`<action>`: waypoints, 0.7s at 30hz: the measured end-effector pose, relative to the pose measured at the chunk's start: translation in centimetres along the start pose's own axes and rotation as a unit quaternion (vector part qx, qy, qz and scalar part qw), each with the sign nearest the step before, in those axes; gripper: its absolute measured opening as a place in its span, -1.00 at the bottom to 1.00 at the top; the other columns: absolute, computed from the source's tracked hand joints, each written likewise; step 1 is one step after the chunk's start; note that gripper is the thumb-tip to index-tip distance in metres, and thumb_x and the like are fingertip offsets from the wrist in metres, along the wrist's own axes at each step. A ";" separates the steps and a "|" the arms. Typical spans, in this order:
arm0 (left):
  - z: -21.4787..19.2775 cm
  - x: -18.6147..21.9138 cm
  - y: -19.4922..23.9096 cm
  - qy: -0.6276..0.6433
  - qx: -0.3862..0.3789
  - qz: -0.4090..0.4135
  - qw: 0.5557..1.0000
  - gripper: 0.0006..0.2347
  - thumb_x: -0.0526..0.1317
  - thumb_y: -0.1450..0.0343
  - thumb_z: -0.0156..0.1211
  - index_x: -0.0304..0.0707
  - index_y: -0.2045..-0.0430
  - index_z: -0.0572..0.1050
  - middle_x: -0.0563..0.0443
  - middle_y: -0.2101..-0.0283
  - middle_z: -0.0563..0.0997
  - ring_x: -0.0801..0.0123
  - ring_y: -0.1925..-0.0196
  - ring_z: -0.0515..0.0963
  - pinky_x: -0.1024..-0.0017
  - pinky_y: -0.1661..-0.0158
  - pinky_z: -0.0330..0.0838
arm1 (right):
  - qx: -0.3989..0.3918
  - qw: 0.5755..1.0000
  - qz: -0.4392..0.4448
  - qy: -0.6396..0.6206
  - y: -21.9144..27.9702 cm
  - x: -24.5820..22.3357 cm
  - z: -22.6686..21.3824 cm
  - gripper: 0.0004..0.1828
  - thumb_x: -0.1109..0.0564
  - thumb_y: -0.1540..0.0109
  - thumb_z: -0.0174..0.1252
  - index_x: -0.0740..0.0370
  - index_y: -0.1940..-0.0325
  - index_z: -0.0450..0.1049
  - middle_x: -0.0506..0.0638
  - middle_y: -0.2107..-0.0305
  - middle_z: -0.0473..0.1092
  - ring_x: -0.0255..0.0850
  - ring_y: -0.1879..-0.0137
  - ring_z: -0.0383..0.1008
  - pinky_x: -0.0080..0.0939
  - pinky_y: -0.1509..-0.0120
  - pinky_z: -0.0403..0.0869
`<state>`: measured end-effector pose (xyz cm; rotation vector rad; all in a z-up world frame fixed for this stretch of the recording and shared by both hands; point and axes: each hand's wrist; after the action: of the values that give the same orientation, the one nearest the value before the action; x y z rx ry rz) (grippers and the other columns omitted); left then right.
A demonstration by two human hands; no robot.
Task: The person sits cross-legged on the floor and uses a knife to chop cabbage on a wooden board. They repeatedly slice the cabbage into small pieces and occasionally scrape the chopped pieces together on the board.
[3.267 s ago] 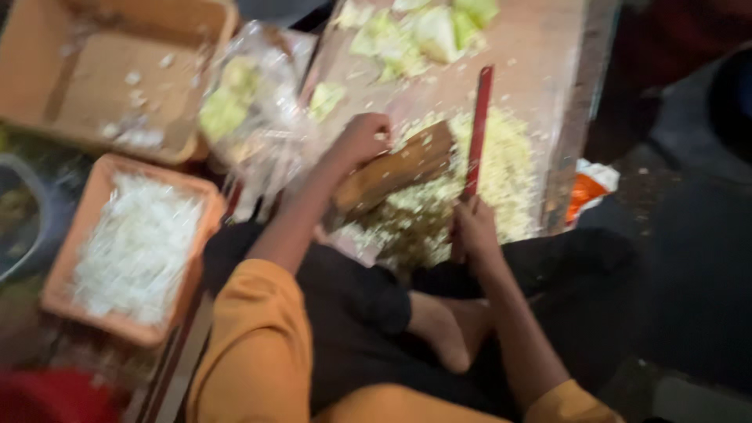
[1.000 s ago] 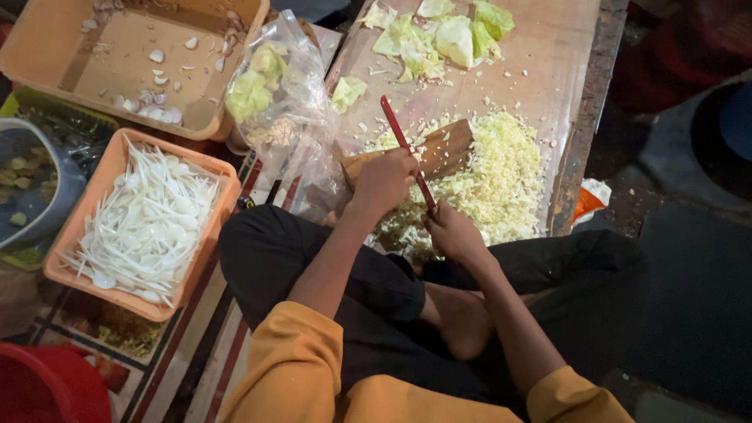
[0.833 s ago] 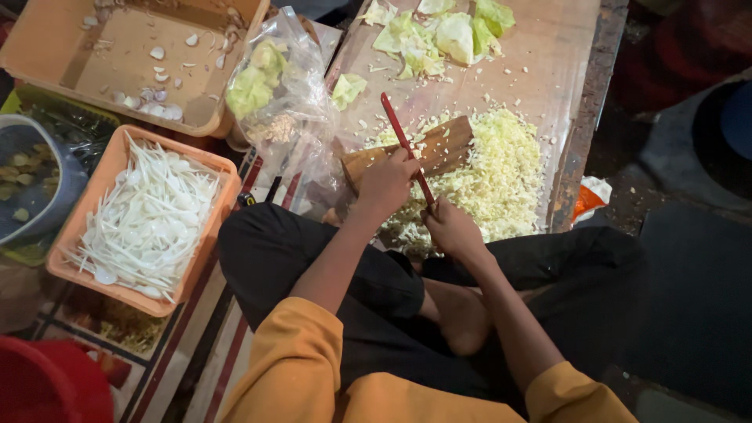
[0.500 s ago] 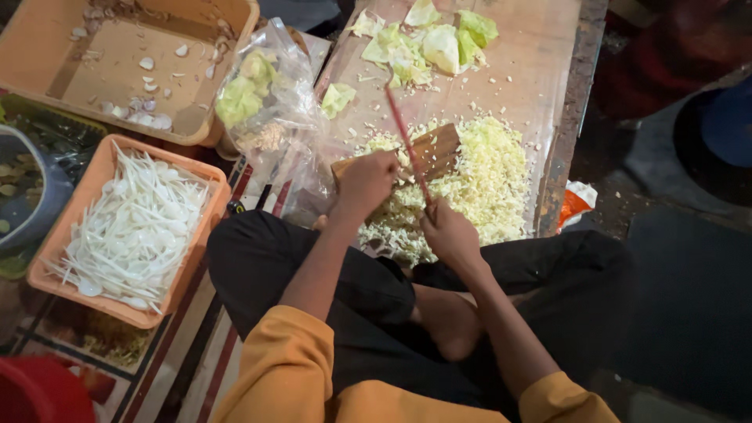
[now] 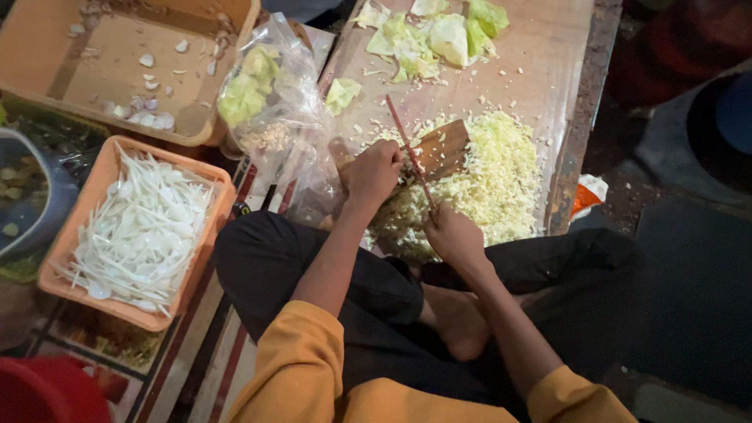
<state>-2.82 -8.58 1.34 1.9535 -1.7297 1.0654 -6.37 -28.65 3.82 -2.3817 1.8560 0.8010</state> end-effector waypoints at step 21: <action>-1.5 0.5 0.3 -0.067 -0.043 0.022 0.997 -0.94 -0.39 -0.29 0.18 -0.30 0.46 0.58 -0.24 0.28 0.62 -0.15 0.18 0.62 0.02 0.15 0.48 | -0.013 0.997 0.018 -0.069 1.4 -0.2 0.1 -0.60 -0.20 -0.26 0.07 0.15 0.08 0.38 0.31 0.41 0.51 0.34 0.19 0.52 0.32 0.10 0.43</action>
<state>-3.56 -8.03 2.61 1.9823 -1.8631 0.8768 -7.66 -28.85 4.25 -2.2500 1.8516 0.9720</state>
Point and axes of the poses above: each hand's wrist, its own y-axis away from the middle knuckle, its own z-axis out of the palm, x = y × z
